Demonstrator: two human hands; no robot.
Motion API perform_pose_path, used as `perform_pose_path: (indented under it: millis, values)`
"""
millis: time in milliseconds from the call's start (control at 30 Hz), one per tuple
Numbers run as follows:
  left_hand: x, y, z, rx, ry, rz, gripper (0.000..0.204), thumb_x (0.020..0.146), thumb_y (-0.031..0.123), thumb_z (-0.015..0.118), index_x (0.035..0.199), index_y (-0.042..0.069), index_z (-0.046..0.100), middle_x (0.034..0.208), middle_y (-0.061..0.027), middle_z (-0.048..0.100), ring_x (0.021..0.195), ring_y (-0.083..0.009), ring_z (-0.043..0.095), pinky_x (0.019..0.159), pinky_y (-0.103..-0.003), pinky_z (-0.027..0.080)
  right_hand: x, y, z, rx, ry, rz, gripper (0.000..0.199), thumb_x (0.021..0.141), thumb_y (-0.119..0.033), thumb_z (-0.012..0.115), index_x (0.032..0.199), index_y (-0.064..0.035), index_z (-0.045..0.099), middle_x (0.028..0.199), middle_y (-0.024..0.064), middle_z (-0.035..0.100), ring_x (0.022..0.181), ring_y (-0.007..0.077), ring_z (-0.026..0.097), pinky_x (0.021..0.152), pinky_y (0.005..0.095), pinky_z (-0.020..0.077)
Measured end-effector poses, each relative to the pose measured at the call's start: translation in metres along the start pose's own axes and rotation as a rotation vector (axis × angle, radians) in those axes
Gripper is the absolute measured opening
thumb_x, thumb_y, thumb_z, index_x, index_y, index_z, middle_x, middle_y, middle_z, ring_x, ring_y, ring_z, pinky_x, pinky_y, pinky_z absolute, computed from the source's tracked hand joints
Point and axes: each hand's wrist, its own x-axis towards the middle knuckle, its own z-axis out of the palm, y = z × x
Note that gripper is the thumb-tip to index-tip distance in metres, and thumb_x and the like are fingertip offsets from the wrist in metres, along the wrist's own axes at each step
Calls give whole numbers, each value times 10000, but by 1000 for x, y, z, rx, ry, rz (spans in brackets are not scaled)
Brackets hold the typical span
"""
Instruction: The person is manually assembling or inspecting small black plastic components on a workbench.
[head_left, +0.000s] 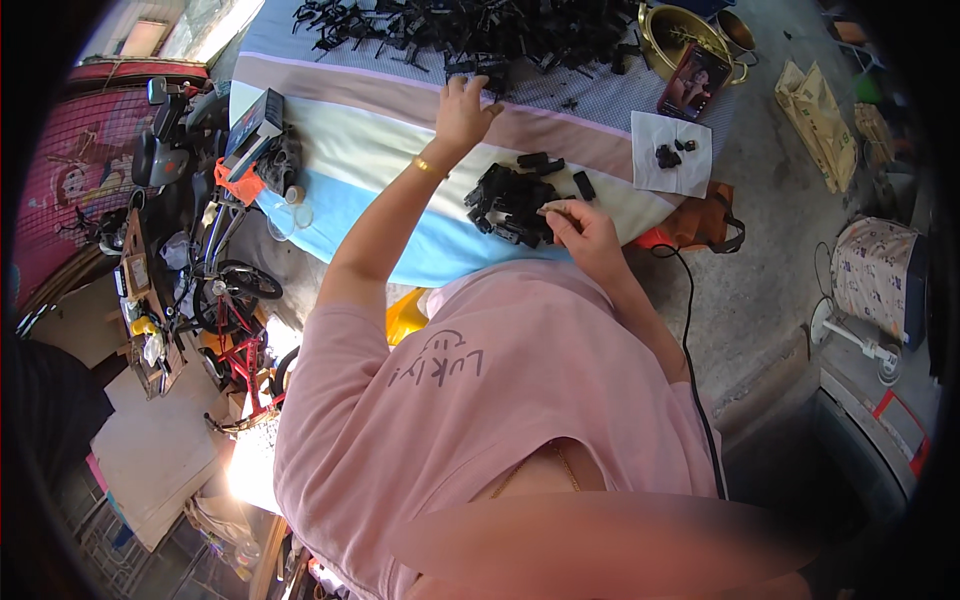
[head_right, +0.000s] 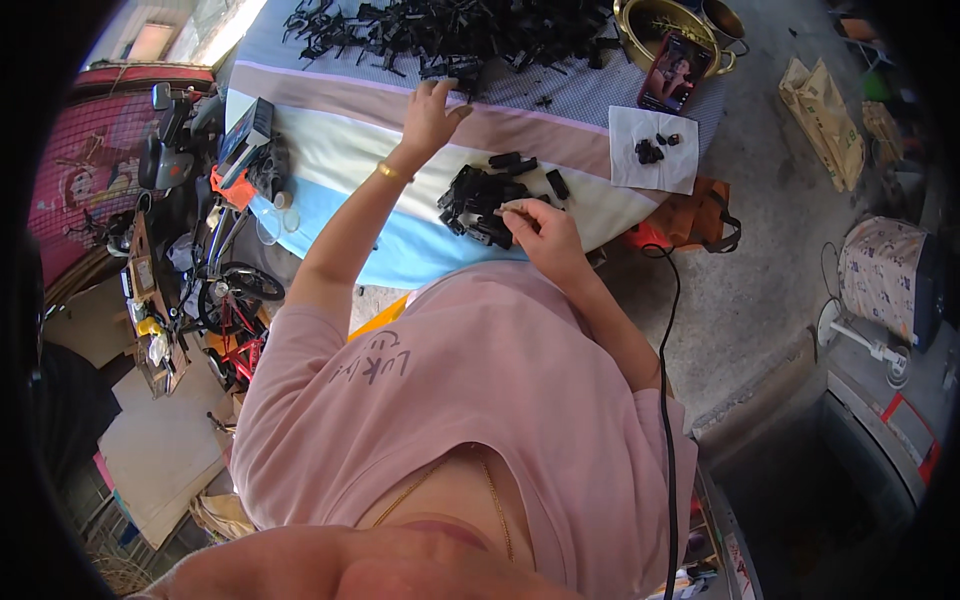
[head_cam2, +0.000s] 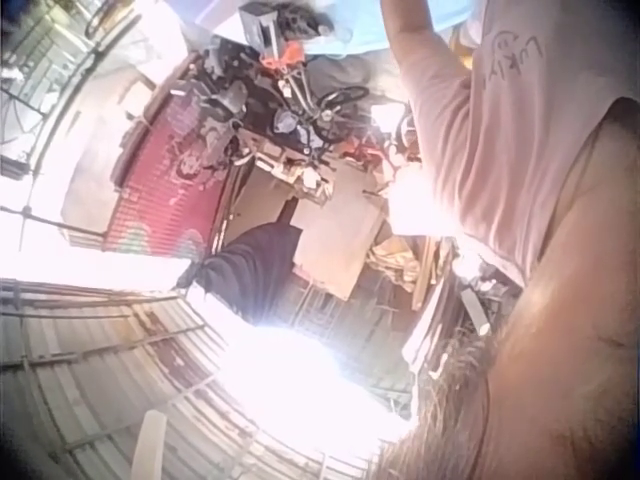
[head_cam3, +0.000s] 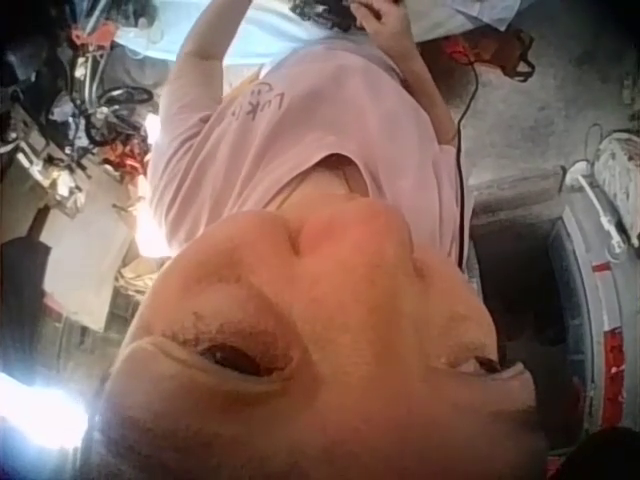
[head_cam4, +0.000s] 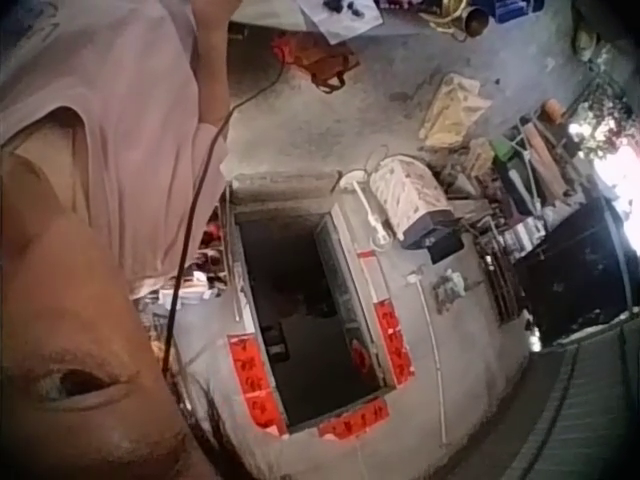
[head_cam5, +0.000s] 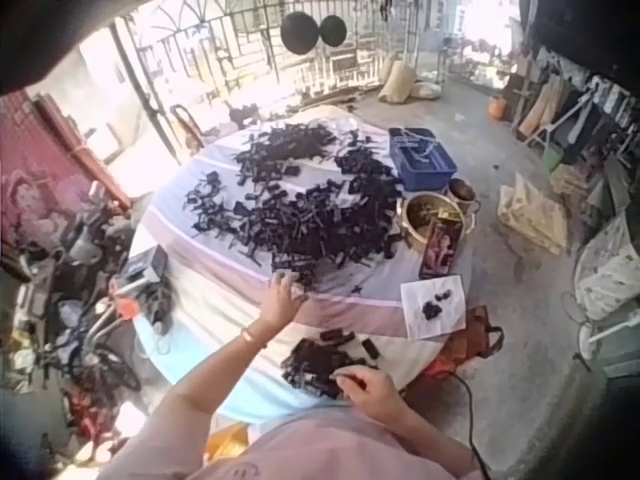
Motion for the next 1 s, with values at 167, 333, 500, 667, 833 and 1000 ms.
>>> perform_pose_path:
  millis: [167, 333, 500, 667, 833, 1000]
  values:
    - [6, 2, 36, -31, -249, -135, 341, 682, 100, 621, 1011, 112, 533, 898, -180, 552, 813, -386, 550, 709, -427, 454, -1, -1, -1, -2, -3, 6, 167, 848, -104, 546, 946, 21, 594, 716, 12, 578, 603, 55, 501, 544, 192, 411]
    - [-7, -2, 39, -146, -303, -259, 295, 726, 95, 567, 1018, 121, 540, 876, -215, 559, 813, -380, 567, 699, -432, 465, -3, 1, -7, 21, 28, 23, 170, 846, -112, 551, 946, 17, 598, 711, 9, 573, 605, 49, 498, 541, 188, 411]
    - [-22, 12, 4, -458, -339, -412, 244, 737, 72, 563, 978, 54, 598, 817, -181, 607, 731, -309, 604, 651, -377, 477, 3, -2, -9, -69, 85, -67, 212, 812, -100, 603, 980, 27, 583, 706, -21, 531, 599, 37, 455, 542, 176, 391]
    - [-31, 80, -59, -1583, -620, -1029, 250, 756, 95, 635, 961, -34, 576, 788, -46, 596, 667, -99, 556, 597, -197, 448, 8, -24, -1, -342, 182, -261, 258, 724, -65, 677, 952, 13, 587, 674, 3, 539, 533, 57, 451, 476, 202, 380]
    - [-48, 110, -79, -1771, -727, -1117, 240, 802, 84, 579, 1014, -26, 553, 896, -80, 600, 792, -141, 587, 719, -231, 468, 12, -26, 0, -583, 205, -658, 131, 690, -32, 677, 791, -34, 594, 659, 63, 541, 511, 168, 497, 449, 257, 382]
    - [-50, 114, -89, -1624, -793, -966, 319, 824, 82, 554, 1114, -38, 498, 994, -82, 583, 910, -140, 566, 790, -251, 456, 6, -23, -2, -539, 179, -697, 107, 695, -19, 668, 775, -22, 597, 662, 74, 546, 536, 187, 512, 470, 262, 397]
